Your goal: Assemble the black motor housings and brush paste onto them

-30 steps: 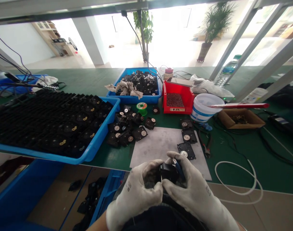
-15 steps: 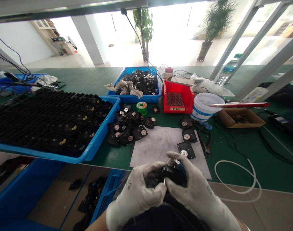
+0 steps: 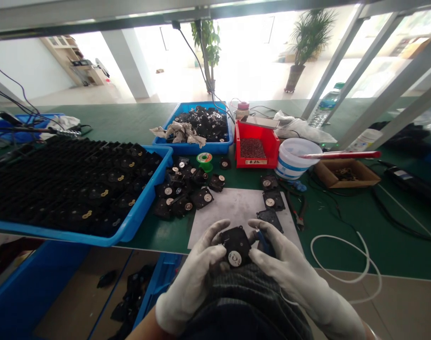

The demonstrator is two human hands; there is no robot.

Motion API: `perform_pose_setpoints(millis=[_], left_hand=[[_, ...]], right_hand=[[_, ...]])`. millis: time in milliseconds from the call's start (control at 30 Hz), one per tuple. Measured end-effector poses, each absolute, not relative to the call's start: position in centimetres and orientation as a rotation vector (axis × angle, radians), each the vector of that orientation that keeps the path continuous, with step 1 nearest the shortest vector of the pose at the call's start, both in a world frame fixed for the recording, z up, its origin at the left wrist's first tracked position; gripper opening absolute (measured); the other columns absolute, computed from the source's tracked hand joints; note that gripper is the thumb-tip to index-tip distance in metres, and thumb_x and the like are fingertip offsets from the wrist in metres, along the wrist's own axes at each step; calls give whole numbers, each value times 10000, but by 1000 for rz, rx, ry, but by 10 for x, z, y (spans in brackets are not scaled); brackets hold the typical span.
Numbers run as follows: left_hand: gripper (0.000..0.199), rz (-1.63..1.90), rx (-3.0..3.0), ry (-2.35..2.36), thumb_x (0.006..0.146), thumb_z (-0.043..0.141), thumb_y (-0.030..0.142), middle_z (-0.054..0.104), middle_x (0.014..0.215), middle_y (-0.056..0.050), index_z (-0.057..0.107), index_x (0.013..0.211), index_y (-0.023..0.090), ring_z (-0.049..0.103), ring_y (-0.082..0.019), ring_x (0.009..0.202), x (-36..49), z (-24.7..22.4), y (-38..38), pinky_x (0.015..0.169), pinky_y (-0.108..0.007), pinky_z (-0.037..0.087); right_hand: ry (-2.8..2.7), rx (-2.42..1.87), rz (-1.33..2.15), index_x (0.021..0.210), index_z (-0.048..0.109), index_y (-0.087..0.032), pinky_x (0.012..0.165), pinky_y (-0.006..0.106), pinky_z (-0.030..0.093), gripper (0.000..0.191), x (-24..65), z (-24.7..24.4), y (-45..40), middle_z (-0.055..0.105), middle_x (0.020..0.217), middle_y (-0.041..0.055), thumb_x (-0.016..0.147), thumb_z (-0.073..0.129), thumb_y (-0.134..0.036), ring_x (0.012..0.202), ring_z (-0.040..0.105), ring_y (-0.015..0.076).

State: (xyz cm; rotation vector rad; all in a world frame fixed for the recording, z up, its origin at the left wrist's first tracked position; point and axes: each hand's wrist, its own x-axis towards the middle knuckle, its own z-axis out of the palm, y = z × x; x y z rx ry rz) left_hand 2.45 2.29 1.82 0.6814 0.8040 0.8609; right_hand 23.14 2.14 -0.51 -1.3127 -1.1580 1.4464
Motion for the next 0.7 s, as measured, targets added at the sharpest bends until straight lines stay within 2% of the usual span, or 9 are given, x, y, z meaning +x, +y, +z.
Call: perform_pose_setpoints(millis=[67, 133, 233, 300, 433, 500, 567, 633, 700], left_hand=[[563, 841, 637, 763, 946, 642, 374, 691, 1384, -104, 542, 1492, 280, 697, -301, 1195, 26, 15, 20, 990, -407, 562], [543, 823, 638, 759, 933, 681, 381, 688, 1388, -102, 577, 1453, 265, 677, -311, 1225, 28, 12, 19, 1041, -425, 531], [485, 726, 732, 783, 881, 761, 316, 708, 1333, -110, 653, 1340, 206, 657, -322, 1237, 28, 13, 23, 1051, -418, 514], [493, 677, 817, 778, 855, 779, 240, 714, 1307, -100, 660, 1332, 196, 660, -300, 1212, 29, 16, 28, 1040, -390, 515], [598, 617, 850, 692, 818, 741, 83, 741, 1206, -62, 647, 1394, 214, 702, -200, 1017, 34, 17, 34, 921, -285, 534], [586, 571, 740, 635, 832, 724, 102, 754, 1109, -76, 645, 1406, 188, 713, -179, 890, 35, 9, 31, 818, -267, 543], [564, 588, 626, 637, 875, 701, 169, 749, 1070, -86, 629, 1433, 203, 724, -189, 851, 34, 0, 25, 776, -286, 556], [489, 698, 651, 704, 870, 737, 206, 727, 1196, -105, 695, 1357, 225, 735, -228, 969, 31, -6, 19, 849, -327, 571], [371, 810, 745, 760, 790, 842, 195, 655, 1391, -112, 791, 1157, 206, 691, -276, 1166, 29, -6, 15, 991, -342, 537]], right_hand=[[-1141, -1318, 1481, 1344, 540, -223, 700, 278, 548, 546, 233, -9, 25, 634, 1023, 22, 855, 730, -375, 811, 636, 171], [-1191, -1321, 1471, 1310, 542, -222, 710, 278, 545, 540, 234, -11, 29, 632, 1012, 17, 833, 737, -384, 804, 634, 165], [-1354, -1353, 1425, 1280, 538, -210, 684, 297, 535, 523, 235, -5, 35, 640, 945, 12, 809, 684, -386, 734, 619, 165], [-1539, -1395, 1355, 1256, 558, -204, 727, 328, 546, 501, 234, 6, 38, 667, 939, 28, 785, 654, -341, 775, 648, 192], [-1882, -1366, 1257, 1264, 602, -212, 864, 371, 566, 464, 233, 27, 42, 719, 1055, 64, 801, 624, -229, 962, 697, 238], [-1870, -1317, 1265, 1327, 591, -235, 879, 367, 581, 460, 238, 29, 44, 723, 1098, 59, 869, 628, -238, 989, 705, 233], [-1761, -1297, 1229, 1368, 580, -260, 908, 371, 592, 412, 247, 24, 45, 719, 1139, 60, 959, 610, -297, 1029, 706, 233], [-1678, -1295, 1182, 1357, 600, -258, 935, 388, 598, 347, 259, 15, 43, 721, 1144, 76, 1027, 563, -362, 1057, 706, 246], [-1653, -1324, 1137, 1326, 636, -246, 974, 405, 589, 339, 269, 7, 36, 723, 1159, 104, 1041, 575, -418, 1111, 696, 274]])
